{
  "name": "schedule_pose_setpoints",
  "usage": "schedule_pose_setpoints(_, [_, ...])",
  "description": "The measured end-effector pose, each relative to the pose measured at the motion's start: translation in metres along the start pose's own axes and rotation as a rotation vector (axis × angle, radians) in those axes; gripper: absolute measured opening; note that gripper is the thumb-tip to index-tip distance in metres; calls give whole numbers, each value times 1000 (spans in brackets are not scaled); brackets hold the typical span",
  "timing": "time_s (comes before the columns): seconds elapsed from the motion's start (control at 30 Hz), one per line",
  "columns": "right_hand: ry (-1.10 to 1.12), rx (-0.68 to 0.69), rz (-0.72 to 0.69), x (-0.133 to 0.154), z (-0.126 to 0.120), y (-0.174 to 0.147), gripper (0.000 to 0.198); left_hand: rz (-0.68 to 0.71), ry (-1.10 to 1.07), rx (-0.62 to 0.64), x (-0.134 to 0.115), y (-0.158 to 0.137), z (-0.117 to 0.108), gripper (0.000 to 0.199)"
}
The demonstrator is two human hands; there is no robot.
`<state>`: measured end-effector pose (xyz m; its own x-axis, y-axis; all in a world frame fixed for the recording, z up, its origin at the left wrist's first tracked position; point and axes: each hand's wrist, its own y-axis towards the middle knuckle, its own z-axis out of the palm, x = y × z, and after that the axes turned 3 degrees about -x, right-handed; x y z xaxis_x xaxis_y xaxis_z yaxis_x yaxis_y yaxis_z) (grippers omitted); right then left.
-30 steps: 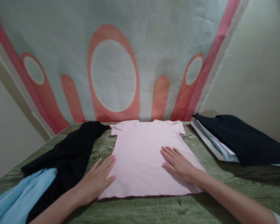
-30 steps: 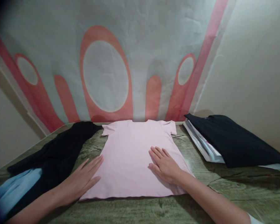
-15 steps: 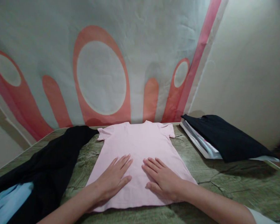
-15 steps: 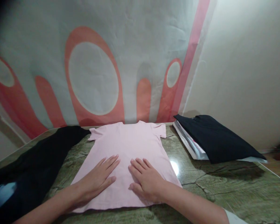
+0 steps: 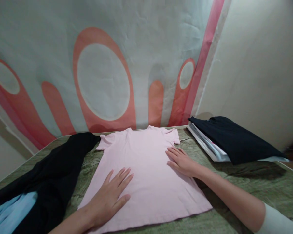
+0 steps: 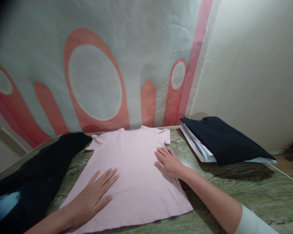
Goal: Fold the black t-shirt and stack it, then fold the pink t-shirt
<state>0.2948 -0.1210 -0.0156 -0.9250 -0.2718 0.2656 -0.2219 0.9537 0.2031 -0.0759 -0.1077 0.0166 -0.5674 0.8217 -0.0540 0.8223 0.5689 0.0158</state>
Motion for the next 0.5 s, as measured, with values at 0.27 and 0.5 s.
schedule_pose_setpoints(0.27, [200, -390, 276, -35, 4, 14, 31, 75, -160, -59, -8, 73, -39, 34])
schedule_pose_setpoints(0.5, [317, -385, 341, -45, 8, 14, 28, 151, -317, -112, -23, 236, -24, 31])
